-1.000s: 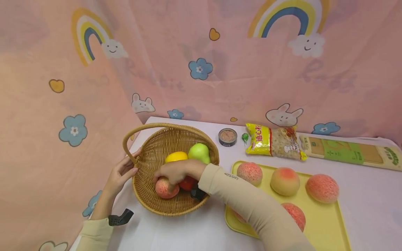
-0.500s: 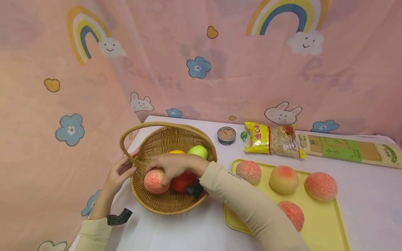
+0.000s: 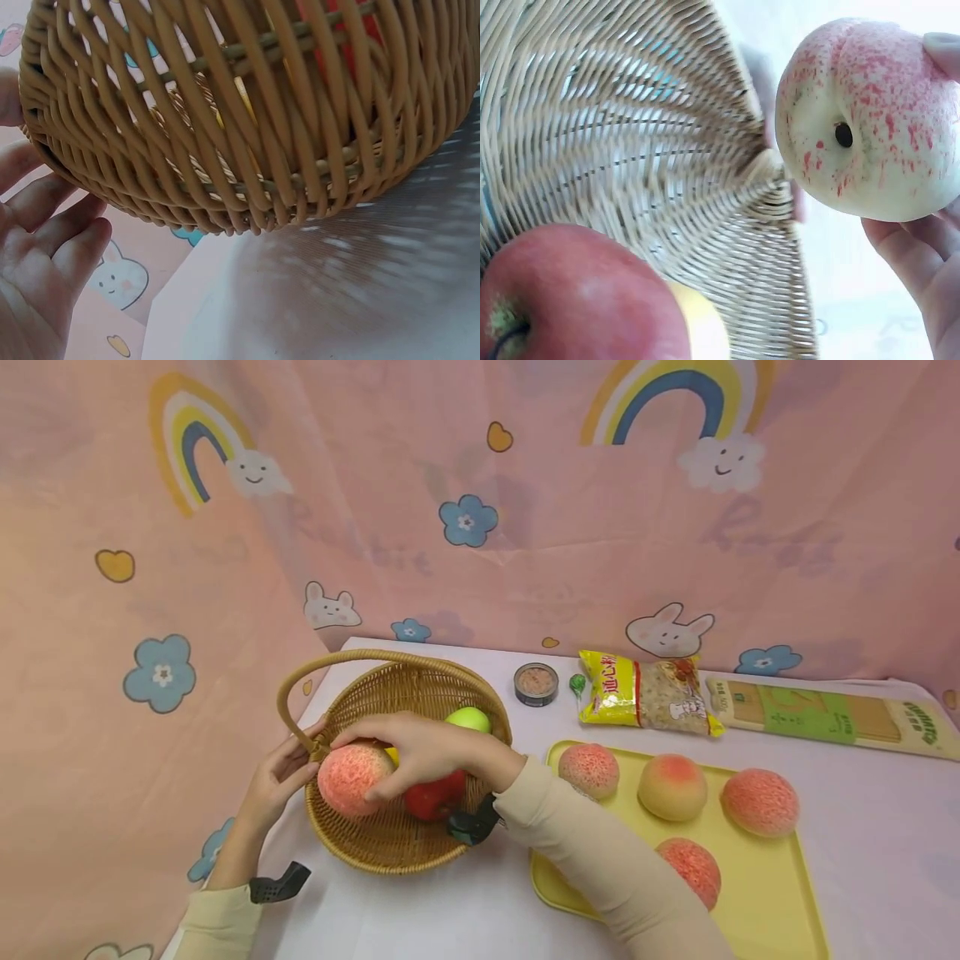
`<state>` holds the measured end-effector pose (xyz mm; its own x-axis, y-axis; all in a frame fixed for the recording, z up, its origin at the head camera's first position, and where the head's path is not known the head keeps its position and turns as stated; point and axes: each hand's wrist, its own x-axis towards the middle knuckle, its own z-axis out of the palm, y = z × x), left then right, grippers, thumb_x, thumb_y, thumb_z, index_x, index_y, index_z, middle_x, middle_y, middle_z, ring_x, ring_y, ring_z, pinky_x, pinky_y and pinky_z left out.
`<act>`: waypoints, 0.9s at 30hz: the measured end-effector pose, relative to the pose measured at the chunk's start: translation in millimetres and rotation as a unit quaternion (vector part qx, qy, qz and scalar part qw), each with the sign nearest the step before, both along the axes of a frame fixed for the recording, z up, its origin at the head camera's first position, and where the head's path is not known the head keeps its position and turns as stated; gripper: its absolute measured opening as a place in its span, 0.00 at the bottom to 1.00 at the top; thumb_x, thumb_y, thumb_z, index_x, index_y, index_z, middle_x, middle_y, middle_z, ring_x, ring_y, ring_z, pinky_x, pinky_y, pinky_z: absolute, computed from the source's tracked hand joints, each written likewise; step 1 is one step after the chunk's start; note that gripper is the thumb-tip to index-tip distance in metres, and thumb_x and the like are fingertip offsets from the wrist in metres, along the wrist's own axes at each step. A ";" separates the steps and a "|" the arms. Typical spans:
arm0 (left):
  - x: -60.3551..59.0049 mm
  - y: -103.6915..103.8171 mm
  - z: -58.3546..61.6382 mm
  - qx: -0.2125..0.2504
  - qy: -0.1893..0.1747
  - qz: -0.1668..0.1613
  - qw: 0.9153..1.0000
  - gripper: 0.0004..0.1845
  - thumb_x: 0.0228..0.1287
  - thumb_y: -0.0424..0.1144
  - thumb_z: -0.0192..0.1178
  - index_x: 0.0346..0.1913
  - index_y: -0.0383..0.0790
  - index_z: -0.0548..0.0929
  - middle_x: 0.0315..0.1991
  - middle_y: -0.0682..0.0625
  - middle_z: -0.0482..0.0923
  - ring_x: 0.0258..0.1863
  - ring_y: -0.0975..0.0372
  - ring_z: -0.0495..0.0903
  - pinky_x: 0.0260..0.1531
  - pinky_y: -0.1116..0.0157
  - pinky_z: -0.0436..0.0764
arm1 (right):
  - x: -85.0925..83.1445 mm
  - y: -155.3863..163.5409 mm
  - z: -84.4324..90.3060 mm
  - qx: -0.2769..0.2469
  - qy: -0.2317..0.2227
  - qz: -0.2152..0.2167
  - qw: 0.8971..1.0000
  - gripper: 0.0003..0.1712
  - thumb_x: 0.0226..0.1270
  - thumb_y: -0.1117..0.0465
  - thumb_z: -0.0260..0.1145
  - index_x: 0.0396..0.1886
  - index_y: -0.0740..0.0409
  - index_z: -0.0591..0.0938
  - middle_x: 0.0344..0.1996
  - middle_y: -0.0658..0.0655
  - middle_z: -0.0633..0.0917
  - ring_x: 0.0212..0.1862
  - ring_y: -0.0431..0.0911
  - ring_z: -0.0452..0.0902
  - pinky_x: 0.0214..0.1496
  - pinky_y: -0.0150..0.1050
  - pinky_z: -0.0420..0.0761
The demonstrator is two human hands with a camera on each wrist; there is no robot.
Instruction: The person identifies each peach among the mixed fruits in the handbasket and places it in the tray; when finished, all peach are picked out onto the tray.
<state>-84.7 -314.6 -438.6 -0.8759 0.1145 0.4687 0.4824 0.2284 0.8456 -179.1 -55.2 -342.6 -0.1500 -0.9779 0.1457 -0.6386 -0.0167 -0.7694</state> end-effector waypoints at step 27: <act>3.6 0.9 2.3 0.002 -0.022 0.001 1.000 0.28 0.60 0.17 0.49 0.65 0.19 0.61 0.68 0.31 0.60 0.65 0.67 0.67 0.61 0.75 0.69 | 29.7 170.1 -12.3 -0.152 -0.086 -0.140 0.975 0.43 0.49 0.76 0.71 0.67 0.65 0.64 0.67 0.59 0.68 0.66 0.43 0.66 0.61 0.37 0.75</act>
<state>-81.1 -313.6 -436.3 -0.8955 0.1111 0.4310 0.4451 0.2265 0.8664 -149.3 114.9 -355.0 -0.4523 -0.8108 0.3715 -0.5130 -0.1042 -0.8520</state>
